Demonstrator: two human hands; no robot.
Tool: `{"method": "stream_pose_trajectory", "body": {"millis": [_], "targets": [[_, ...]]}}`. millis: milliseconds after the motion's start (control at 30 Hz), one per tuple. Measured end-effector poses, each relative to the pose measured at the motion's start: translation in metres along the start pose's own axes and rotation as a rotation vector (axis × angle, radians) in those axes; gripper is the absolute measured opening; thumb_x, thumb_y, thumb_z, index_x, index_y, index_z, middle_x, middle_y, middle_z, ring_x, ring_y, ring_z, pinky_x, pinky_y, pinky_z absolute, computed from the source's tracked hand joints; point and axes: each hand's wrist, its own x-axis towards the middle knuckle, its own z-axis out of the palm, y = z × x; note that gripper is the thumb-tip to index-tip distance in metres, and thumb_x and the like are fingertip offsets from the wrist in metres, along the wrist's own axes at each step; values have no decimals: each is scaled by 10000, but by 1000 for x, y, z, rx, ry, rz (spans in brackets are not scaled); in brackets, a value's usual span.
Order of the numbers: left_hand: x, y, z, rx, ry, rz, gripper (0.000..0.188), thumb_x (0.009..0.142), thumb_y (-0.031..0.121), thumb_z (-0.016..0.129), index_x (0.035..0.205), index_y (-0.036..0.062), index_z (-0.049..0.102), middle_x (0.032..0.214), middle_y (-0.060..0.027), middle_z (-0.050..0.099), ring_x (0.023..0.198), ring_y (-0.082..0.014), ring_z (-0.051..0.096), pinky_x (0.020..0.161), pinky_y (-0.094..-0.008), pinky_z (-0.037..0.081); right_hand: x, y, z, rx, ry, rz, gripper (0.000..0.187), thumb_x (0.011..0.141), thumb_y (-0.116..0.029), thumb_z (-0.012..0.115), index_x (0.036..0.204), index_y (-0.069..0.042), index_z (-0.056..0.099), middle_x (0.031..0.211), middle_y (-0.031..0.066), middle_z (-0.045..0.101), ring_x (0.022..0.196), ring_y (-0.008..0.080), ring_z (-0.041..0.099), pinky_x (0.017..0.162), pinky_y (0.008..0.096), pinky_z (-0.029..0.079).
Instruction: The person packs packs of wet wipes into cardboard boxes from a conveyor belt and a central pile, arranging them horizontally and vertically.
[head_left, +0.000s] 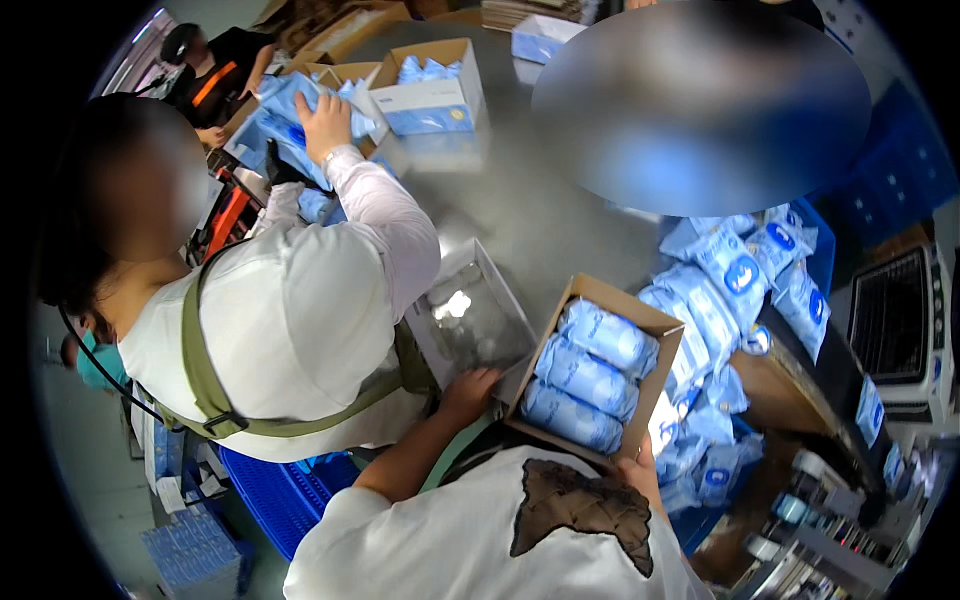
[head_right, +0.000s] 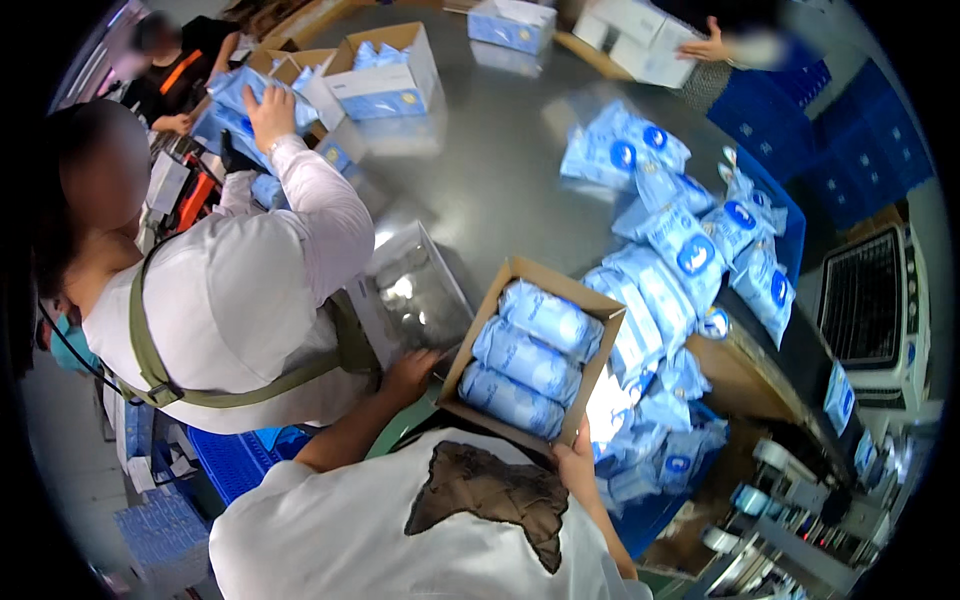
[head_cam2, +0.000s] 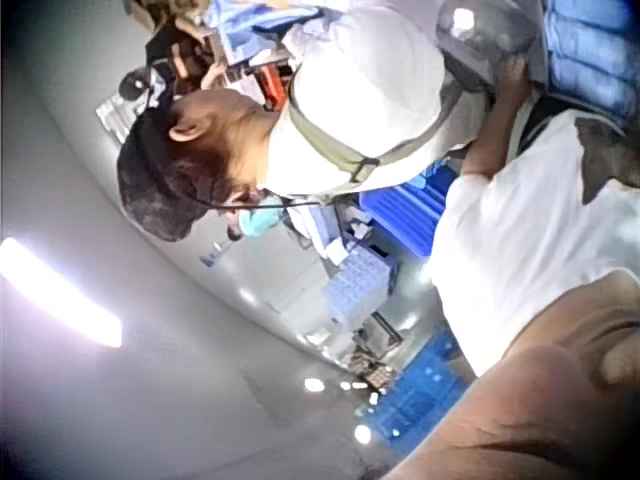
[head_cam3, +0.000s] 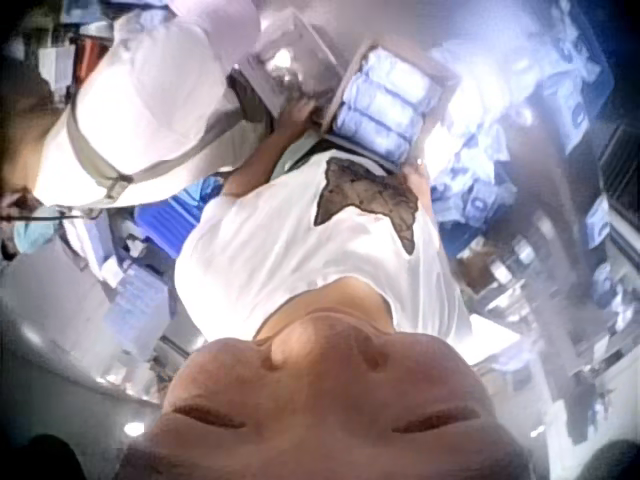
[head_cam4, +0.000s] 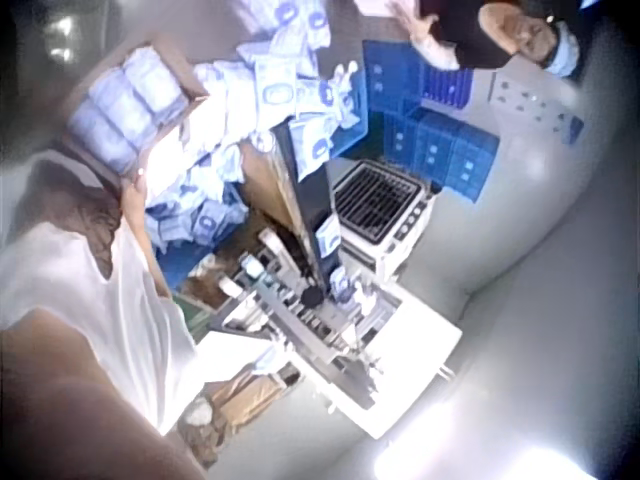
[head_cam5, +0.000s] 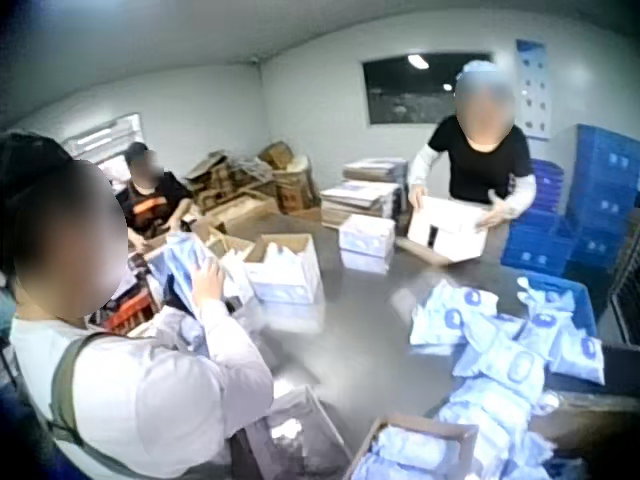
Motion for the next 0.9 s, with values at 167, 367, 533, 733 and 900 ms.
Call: {"method": "stream_pose_trajectory", "body": {"millis": [167, 367, 533, 733, 900], "targets": [[-11, 4, -2, -51, 110, -32, 286, 786, 94, 519, 1068, 96, 570, 899, -102, 568, 806, -311, 556, 680, -414, 458, 17, -58, -1, -174, 57, 155, 739, 770, 45, 424, 1410, -253, 205, 1195, 48, 469, 964, 209, 539, 763, 384, 511], [11, -9, 4, -36, -4, -87, 342, 785, 125, 524, 1125, 120, 555, 947, -83, 571, 853, -290, 560, 715, -395, 477, 165, -157, 7, 100, -36, 271, 457, 919, -111, 351, 1357, -235, 310, 1332, 72, 370, 1163, 323, 414, 824, 541, 473], [2, 0, 3, 35, -148, -66, 399, 752, 117, 542, 1151, 120, 542, 1031, -77, 573, 953, -278, 549, 780, -380, 481, 332, -187, 86, 106, -160, 247, 364, 952, -144, 355, 1307, -211, 397, 1378, 47, 331, 1229, 269, 353, 853, 524, 461], [20, 1, 8, -105, 40, -161, 266, 820, 154, 506, 1072, 125, 586, 972, -87, 593, 882, -307, 566, 721, -417, 482, 340, -196, 216, 281, -539, 16, 568, 886, -269, 549, 1369, -95, 305, 1406, 82, 287, 1201, 272, 429, 967, 412, 426], [35, -7, 24, -105, 59, -135, 237, 784, 226, 500, 962, 86, 572, 912, -147, 559, 877, -338, 548, 725, -455, 459, 212, -152, 65, -742, -330, -495, 373, 865, -188, 588, 1212, -59, 539, 1167, 89, 577, 1065, 198, 548, 913, 314, 428]]}}
